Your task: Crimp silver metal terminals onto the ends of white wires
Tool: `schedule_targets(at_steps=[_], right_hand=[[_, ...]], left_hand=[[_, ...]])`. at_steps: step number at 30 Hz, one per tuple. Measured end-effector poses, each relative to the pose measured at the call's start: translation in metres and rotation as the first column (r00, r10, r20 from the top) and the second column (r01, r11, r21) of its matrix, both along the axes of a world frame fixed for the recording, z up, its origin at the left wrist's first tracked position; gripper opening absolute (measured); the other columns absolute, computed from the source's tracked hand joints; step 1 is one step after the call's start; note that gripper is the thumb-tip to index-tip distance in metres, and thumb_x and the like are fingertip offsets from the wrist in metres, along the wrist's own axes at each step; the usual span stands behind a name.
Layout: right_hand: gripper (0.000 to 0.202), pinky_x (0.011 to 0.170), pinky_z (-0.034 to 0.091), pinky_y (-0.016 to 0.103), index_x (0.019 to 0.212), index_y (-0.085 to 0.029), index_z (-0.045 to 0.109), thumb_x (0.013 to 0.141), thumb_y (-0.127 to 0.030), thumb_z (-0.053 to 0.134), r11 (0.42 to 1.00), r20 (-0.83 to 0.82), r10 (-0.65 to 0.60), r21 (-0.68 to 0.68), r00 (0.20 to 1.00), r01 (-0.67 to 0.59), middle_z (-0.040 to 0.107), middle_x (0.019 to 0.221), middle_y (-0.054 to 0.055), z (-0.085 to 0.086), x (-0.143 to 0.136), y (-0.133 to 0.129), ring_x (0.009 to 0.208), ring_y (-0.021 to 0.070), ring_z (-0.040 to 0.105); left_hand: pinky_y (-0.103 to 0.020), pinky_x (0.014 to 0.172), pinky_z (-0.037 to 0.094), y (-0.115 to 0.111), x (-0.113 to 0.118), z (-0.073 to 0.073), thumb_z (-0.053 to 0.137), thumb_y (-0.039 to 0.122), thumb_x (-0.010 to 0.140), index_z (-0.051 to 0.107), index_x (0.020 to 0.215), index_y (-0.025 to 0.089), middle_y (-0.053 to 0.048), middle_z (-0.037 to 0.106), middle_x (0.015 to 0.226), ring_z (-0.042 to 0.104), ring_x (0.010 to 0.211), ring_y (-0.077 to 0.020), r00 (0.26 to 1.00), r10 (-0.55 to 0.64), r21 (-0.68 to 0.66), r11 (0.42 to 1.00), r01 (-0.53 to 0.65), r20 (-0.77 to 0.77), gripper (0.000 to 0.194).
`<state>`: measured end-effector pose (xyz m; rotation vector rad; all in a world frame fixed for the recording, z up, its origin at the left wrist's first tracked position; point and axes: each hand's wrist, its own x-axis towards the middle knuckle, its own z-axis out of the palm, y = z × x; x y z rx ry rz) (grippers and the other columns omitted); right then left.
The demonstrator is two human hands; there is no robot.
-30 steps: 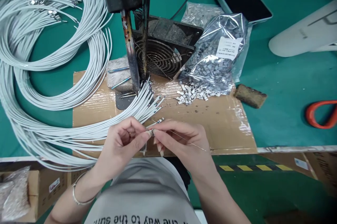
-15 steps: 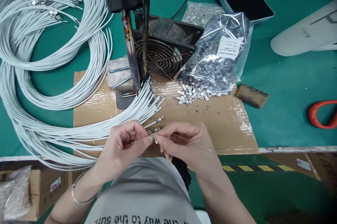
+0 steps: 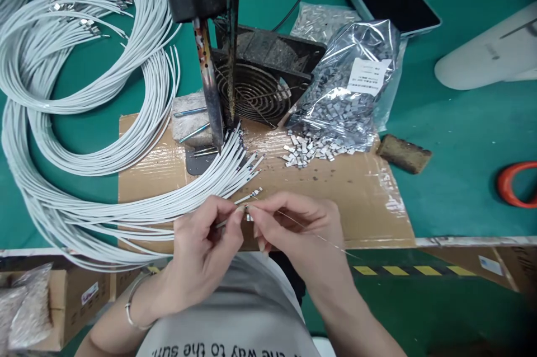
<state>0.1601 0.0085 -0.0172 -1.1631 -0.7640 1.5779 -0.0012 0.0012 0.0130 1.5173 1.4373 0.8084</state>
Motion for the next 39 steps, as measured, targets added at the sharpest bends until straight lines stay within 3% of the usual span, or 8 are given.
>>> schedule_targets(at_steps=[4, 7, 11, 14, 17, 21, 28, 39], right_hand=[[0.012, 0.040, 0.051, 0.021, 0.079, -0.023, 0.083, 0.090, -0.020, 0.081, 0.963, 0.189, -0.204, 0.217, 0.961, 0.161, 0.071, 0.060, 0.000, 0.000, -0.017, -0.008, 0.044, 0.0111, 0.059], [0.016, 0.049, 0.056, 0.023, 0.087, -0.024, 0.084, 0.091, -0.011, 0.076, 0.904, 0.331, -0.291, 0.402, 0.898, 0.145, 0.076, 0.067, 0.000, 0.004, -0.020, -0.009, 0.052, 0.0122, 0.064], [0.024, 0.058, 0.060, 0.024, 0.095, -0.027, 0.086, 0.090, -0.006, 0.076, 0.870, 0.374, -0.303, 0.483, 0.876, 0.094, 0.075, 0.070, -0.002, 0.011, -0.015, -0.006, 0.055, 0.0110, 0.064], [0.025, 0.056, 0.060, 0.023, 0.095, -0.029, 0.088, 0.091, -0.007, 0.076, 0.911, 0.334, -0.217, 0.408, 0.917, 0.067, 0.078, 0.074, -0.001, 0.011, -0.010, -0.003, 0.057, 0.0115, 0.067], [0.019, 0.047, 0.056, 0.019, 0.095, -0.031, 0.090, 0.091, -0.015, 0.080, 0.983, 0.115, -0.049, 0.184, 0.992, 0.027, 0.078, 0.070, -0.001, 0.006, -0.003, 0.001, 0.052, 0.0105, 0.067], [0.014, 0.047, 0.056, 0.015, 0.099, -0.034, 0.091, 0.092, -0.025, 0.085, 0.994, -0.136, 0.104, -0.002, 0.985, -0.106, 0.074, 0.064, -0.002, 0.000, 0.006, 0.003, 0.050, 0.0080, 0.064], [0.019, 0.051, 0.055, 0.013, 0.103, -0.038, 0.091, 0.099, -0.024, 0.078, 0.992, -0.067, 0.118, 0.052, 0.991, -0.114, 0.074, 0.069, -0.002, 0.004, 0.009, 0.004, 0.056, 0.0071, 0.062], [0.029, 0.058, 0.056, 0.013, 0.097, -0.038, 0.090, 0.094, -0.012, 0.078, 0.979, 0.167, -0.007, 0.203, 0.986, -0.027, 0.077, 0.076, -0.004, 0.006, 0.014, 0.006, 0.062, 0.0067, 0.068]], left_hand=[[-0.019, 0.049, 0.034, 0.000, 0.003, 0.002, 0.061, 0.016, 0.106, 0.063, 0.085, 0.021, 0.007, 0.054, 0.063, 0.040, 0.053, -0.0077, 0.993, 0.066, -0.044, 0.997, -0.062, 0.100, 0.022], [-0.016, 0.051, 0.041, 0.003, 0.005, 0.004, 0.064, 0.016, 0.104, 0.067, 0.086, 0.020, 0.004, 0.062, 0.067, 0.050, 0.055, -0.0080, 0.975, 0.110, -0.077, 0.992, -0.096, 0.194, 0.019], [-0.013, 0.052, 0.042, 0.008, 0.006, 0.006, 0.070, 0.014, 0.099, 0.073, 0.092, 0.020, 0.003, 0.068, 0.072, 0.054, 0.057, -0.0071, 0.952, 0.197, -0.100, 0.979, -0.178, 0.235, 0.009], [-0.011, 0.049, 0.039, 0.013, 0.006, 0.009, 0.072, 0.012, 0.095, 0.073, 0.087, 0.019, 0.004, 0.067, 0.067, 0.050, 0.054, -0.0055, 0.944, 0.228, -0.147, 0.969, -0.197, 0.240, 0.011], [-0.010, 0.046, 0.036, 0.016, 0.006, 0.012, 0.073, 0.007, 0.088, 0.071, 0.082, 0.018, 0.005, 0.067, 0.066, 0.049, 0.051, -0.0041, 0.936, 0.229, -0.181, 0.966, -0.184, 0.268, 0.013], [-0.008, 0.044, 0.035, 0.015, 0.005, 0.012, 0.072, 0.003, 0.086, 0.072, 0.083, 0.019, 0.005, 0.068, 0.065, 0.051, 0.051, -0.0036, 0.926, 0.243, -0.185, 0.963, -0.195, 0.289, 0.016], [-0.006, 0.047, 0.036, 0.011, 0.008, 0.003, 0.072, 0.001, 0.086, 0.073, 0.084, 0.021, 0.006, 0.073, 0.070, 0.060, 0.057, -0.0037, 0.922, 0.249, -0.167, 0.964, -0.206, 0.297, 0.020], [-0.011, 0.045, 0.033, 0.019, 0.002, 0.010, 0.076, 0.006, 0.086, 0.072, 0.079, 0.019, 0.006, 0.062, 0.061, 0.044, 0.049, -0.0044, 0.927, 0.247, -0.219, 0.957, -0.188, 0.283, 0.014]])
